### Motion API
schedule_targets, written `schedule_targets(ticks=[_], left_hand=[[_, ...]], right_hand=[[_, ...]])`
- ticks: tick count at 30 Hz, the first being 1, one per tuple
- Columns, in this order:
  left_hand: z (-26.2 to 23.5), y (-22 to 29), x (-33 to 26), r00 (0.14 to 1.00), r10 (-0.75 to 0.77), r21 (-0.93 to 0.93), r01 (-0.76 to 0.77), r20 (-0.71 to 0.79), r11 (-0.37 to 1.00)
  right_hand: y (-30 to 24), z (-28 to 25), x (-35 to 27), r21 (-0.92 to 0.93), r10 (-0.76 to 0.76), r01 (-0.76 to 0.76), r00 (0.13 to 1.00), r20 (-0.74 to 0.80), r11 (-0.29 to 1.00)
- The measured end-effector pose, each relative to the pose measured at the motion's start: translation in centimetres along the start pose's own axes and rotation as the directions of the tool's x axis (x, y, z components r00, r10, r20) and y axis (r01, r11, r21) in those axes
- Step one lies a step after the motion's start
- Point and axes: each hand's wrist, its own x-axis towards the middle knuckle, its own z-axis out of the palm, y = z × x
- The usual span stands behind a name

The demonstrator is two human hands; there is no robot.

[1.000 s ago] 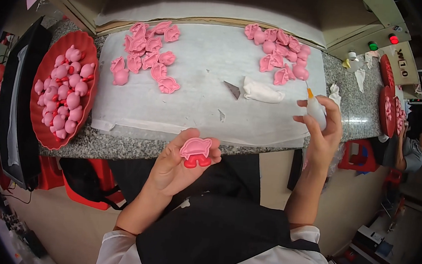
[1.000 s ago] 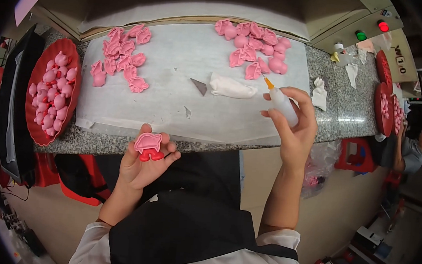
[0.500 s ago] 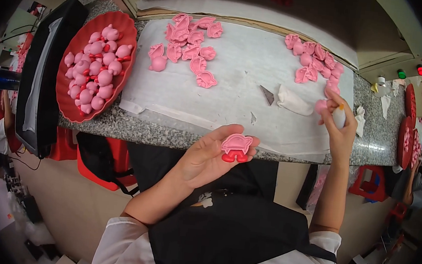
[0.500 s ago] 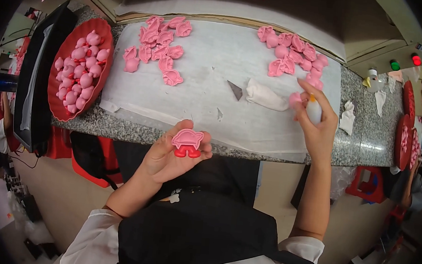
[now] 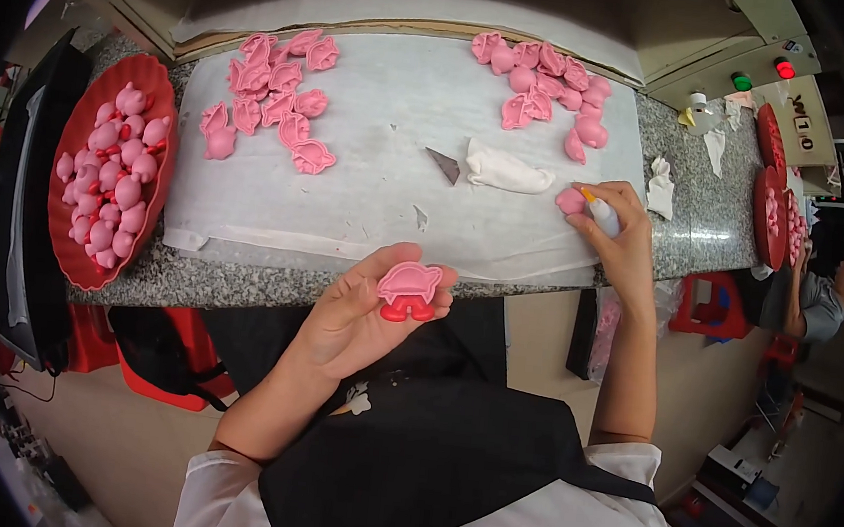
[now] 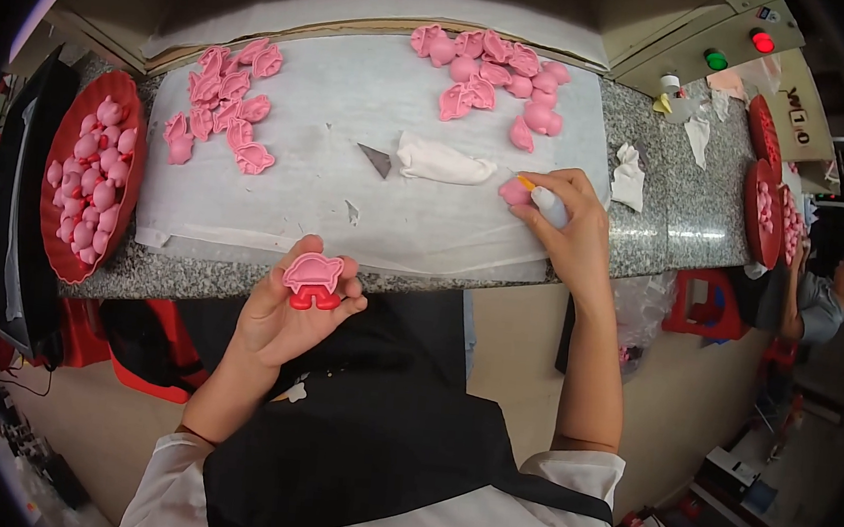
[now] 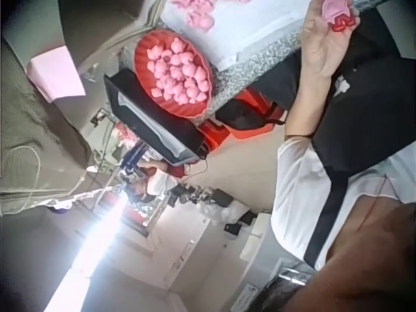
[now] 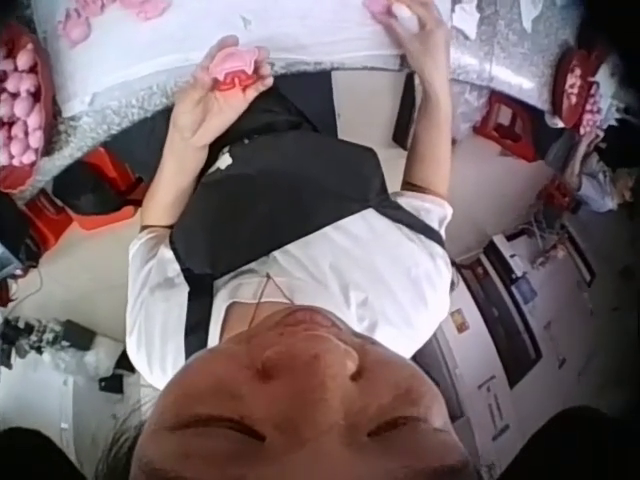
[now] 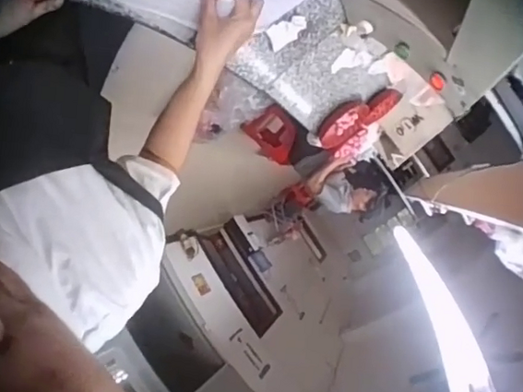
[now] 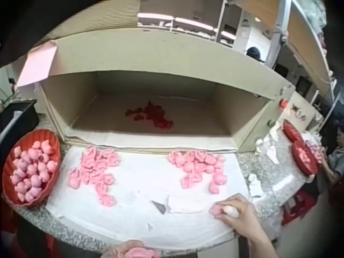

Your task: Assembling small clay figures by applying liquid adhesive or glaze to individual components at a workbench.

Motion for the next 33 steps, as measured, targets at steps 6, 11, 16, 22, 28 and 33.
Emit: schedule_targets(ticks=[6,11,16,22,28,33], left_hand=[[0.6,-0.6,0.8,0.998,-0.029,0.069,0.032,-0.051,0.997],[0.8,-0.6,0.5,1.0,0.0,0.017,0.0,0.009,1.0],[1.0,-0.3,0.2,1.0,0.005,0.07,-0.005,-0.013,0.998],[1.4,0.1,0.0,0.998,0.002,0.177,0.008,-0.057,0.984],[1.6,0.3,-0.1,0.995,0.015,0.236,0.009,-0.099,0.972],[1.7,0.3,0.0,0.995,0.019,0.26,0.006,-0.093,0.966]], right_hand=[[-5.6,-0.1,-2.4,0.439,-0.015,0.012,1.0,0.003,0.898],[-9.9,3.7,-3.5,0.521,-0.206,0.135,0.975,0.081,0.843],[-10.6,4.5,-3.6,0.445,-0.249,0.165,0.959,0.137,0.88],[-11.1,4.7,-3.8,0.392,-0.25,0.177,0.958,0.143,0.903],[-11.2,4.8,-4.0,0.401,-0.22,0.143,0.964,0.153,0.905],[-10.8,4.9,-4.0,0.418,-0.248,0.167,0.958,0.145,0.893]])
